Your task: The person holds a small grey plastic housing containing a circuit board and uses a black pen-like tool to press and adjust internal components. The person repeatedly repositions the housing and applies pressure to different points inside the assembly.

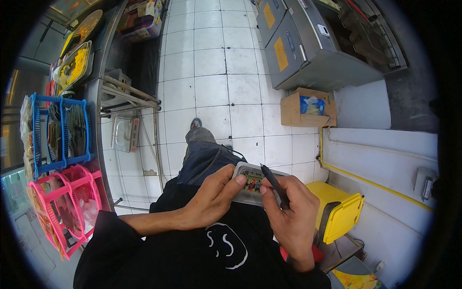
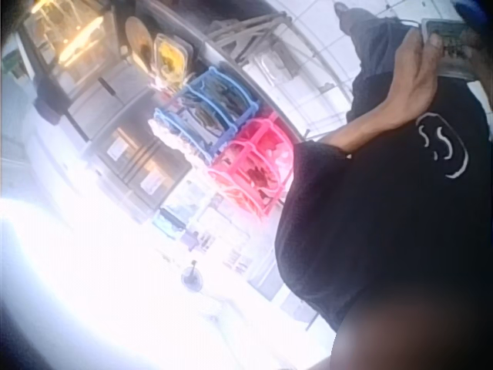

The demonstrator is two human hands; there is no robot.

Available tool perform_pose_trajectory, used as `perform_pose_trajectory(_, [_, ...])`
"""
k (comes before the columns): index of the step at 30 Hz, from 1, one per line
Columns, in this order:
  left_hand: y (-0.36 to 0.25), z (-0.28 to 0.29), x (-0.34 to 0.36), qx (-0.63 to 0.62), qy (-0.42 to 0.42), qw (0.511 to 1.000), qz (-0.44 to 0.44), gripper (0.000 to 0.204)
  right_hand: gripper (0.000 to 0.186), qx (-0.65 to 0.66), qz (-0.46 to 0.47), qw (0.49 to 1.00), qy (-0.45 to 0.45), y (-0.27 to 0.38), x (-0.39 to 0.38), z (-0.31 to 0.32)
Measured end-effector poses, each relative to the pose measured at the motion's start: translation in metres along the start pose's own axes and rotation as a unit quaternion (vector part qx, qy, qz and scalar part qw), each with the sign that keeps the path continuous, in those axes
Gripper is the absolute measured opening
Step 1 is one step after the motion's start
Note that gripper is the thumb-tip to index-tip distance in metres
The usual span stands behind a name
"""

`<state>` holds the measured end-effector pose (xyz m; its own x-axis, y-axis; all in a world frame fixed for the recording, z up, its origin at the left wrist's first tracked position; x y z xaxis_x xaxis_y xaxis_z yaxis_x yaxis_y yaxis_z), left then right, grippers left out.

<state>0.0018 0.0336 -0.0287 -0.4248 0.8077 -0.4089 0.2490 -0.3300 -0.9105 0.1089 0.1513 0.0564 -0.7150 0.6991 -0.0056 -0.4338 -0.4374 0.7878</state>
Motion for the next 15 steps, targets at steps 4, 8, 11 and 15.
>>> perform_pose_trajectory(4, [0.0036,-0.0022,0.0007,-0.025,-0.022,0.999,-0.006,0.038,0.02,0.01,-0.022,1.0,-0.006,-0.0015,-0.0012,-0.0012])
perform_pose_trajectory(8, [0.0045,-0.0029,0.0012,-0.033,-0.018,0.999,-0.038,0.037,0.023,0.021,-0.05,0.999,0.001,-0.0041,-0.0015,-0.0025])
perform_pose_trajectory(11, [0.0049,-0.0028,0.0017,-0.03,-0.017,0.999,-0.038,0.036,0.026,0.027,-0.058,0.998,0.013,-0.0045,-0.0021,-0.0026])
perform_pose_trajectory(15, [0.0029,-0.0019,0.0014,-0.03,-0.011,0.999,-0.023,0.036,0.026,0.016,-0.045,0.999,0.013,-0.0055,-0.0021,-0.0028])
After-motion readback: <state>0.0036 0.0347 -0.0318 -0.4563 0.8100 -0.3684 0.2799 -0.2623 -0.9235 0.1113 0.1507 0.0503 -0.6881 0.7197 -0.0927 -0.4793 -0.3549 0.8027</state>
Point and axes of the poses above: each hand's wrist, its own x-axis towards the middle knuckle, its own z-axis out of the back of the hand, y = z × x, the point moved 3 cm from there along x, towards the middle knuckle, and after that the axes turned 8 degrees about -y, right-handed, at the moved point
